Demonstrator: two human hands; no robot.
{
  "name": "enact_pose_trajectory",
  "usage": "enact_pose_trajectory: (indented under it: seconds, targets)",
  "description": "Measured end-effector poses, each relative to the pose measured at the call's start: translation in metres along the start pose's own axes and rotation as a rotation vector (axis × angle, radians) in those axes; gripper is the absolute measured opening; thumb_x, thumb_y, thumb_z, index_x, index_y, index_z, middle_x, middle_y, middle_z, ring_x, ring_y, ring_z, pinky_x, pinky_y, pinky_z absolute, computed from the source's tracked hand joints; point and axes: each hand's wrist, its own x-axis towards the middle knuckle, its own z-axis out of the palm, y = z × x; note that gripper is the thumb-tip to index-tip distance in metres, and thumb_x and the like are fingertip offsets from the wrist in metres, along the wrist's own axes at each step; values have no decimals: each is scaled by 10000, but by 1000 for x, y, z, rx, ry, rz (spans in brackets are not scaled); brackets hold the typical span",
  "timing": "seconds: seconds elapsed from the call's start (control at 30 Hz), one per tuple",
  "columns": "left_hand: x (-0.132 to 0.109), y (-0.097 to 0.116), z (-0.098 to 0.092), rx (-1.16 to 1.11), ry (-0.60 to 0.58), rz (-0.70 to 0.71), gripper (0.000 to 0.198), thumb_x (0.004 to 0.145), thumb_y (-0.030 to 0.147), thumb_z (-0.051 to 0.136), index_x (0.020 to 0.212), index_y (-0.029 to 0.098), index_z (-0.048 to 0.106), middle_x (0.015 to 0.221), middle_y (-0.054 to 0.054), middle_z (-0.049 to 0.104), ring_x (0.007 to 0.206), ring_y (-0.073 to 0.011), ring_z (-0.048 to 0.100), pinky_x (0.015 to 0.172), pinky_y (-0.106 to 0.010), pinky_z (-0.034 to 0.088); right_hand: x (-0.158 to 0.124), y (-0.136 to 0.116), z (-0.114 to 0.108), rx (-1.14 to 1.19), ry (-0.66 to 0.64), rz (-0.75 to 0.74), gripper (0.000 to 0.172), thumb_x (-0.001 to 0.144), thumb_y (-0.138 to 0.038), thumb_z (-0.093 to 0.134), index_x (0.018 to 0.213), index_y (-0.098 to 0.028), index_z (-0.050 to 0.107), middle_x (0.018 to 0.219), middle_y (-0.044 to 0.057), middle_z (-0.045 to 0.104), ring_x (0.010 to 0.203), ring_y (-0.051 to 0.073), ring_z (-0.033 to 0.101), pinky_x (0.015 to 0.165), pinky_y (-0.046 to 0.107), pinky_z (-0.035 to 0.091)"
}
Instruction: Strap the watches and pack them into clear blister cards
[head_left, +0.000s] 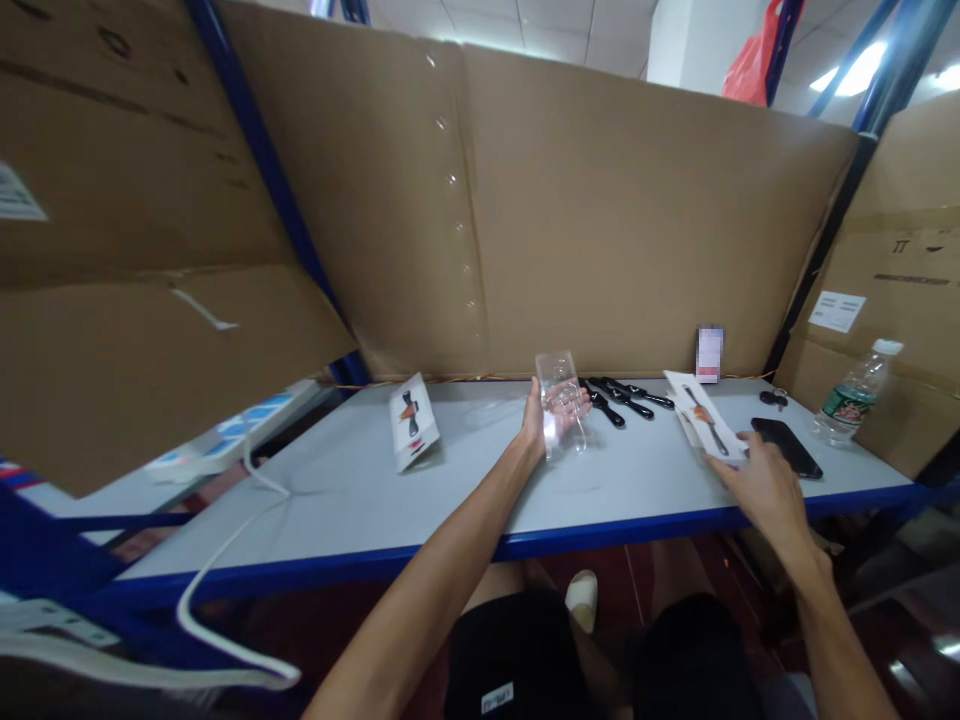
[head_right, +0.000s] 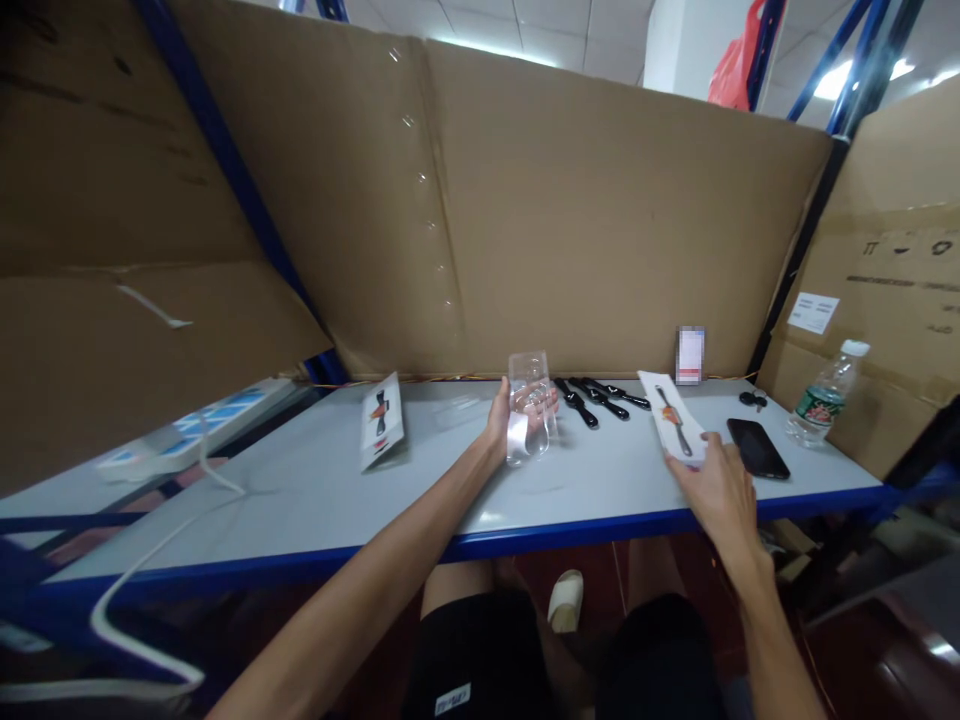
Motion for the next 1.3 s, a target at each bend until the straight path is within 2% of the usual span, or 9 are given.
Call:
enact_pose_trajectory:
  seconds: [0.23, 0.4, 0.47, 0.53, 0.67, 0.77, 0.93, 1.07, 1.3]
  targets:
    - [-6, 9, -1, -23, 64, 68, 702, 1017, 639, 317, 1308, 89, 642, 982, -186, 749, 844, -282, 744, 800, -449, 616, -57, -57, 23, 96, -112, -186, 477, 923, -433, 631, 1332, -190, 595, 1265, 156, 620, 1051, 294, 677, 845, 340, 507]
    - [-9, 13, 3, -69, 94, 128, 732, 1034, 624, 230, 1300, 74, 632, 999, -201, 747, 884, -275, 752, 783, -401, 613, -60, -88, 35, 183, -13, -378, 368, 916, -291, 661, 1257, -153, 647, 1251, 176, 634, 1172, 326, 618, 971, 404, 491]
    - [-9, 12, 6, -82, 91, 115, 746, 1030, 629, 212, 1316, 70, 615, 1023, -219, 742, 920, -286, 750, 806, -414, 610, -58, -95, 37, 314, 73, -384, 301, 957, -294, 611, 1216, -148, 658, 1262, 189, 645, 1214, 333, 598, 1011, 440, 475]
    - [-10, 10, 12, -85, 54, 95, 734, 1025, 637, 239, 1327, 77, 604, 1053, -226, 738, 956, -295, 746, 849, -440, 604, -56, -102, 39, 534, 70, -338, 279, 1009, -372, 531, 1152, -169, 659, 1160, 158, 698, 1102, 296, 664, 949, 418, 508]
    - [-16, 4, 26, -35, -68, 60, 667, 1030, 611, 311, 1334, 96, 606, 1118, -218, 733, 1045, -306, 728, 948, -477, 578, -46, -123, 46, 1039, -262, -125, 414, 956, -601, 514, 1026, -199, 582, 834, 47, 729, 564, 170, 672, 546, 274, 495]
    - [-26, 2, 36, 7, -174, 18, 614, 1034, 589, 348, 1330, 128, 625, 1158, -203, 732, 1120, -310, 706, 1005, -501, 547, -34, -135, 51, 1332, -457, 24, 449, 819, -621, 624, 947, -205, 514, 748, 34, 726, 448, 146, 623, 393, 210, 377]
    - [-41, 5, 44, -27, -398, -100, 732, 971, 730, 342, 1211, 144, 710, 1269, -223, 699, 1288, -384, 610, 1086, -627, 444, -22, -111, 46, 1515, -362, 105, 407, 674, -523, 692, 855, -214, 500, 605, -2, 681, 416, 143, 593, 399, 210, 402]
    - [-44, 6, 43, 26, -527, -298, 760, 991, 706, 290, 1161, 109, 730, 1290, -267, 679, 1294, -451, 588, 1048, -712, 413, -11, -68, 23, 1417, -205, -4, 336, 653, -439, 731, 814, -206, 550, 511, -37, 609, 408, 105, 501, 409, 193, 328]
    - [-47, 4, 45, 181, -654, -569, 841, 973, 728, 271, 1487, 106, 508, 1263, -319, 664, 1187, -505, 643, 896, -689, 501, 18, -22, -24, 1206, -354, -262, 338, 696, -437, 745, 885, -202, 592, 541, -42, 597, 476, 123, 489, 463, 227, 301]
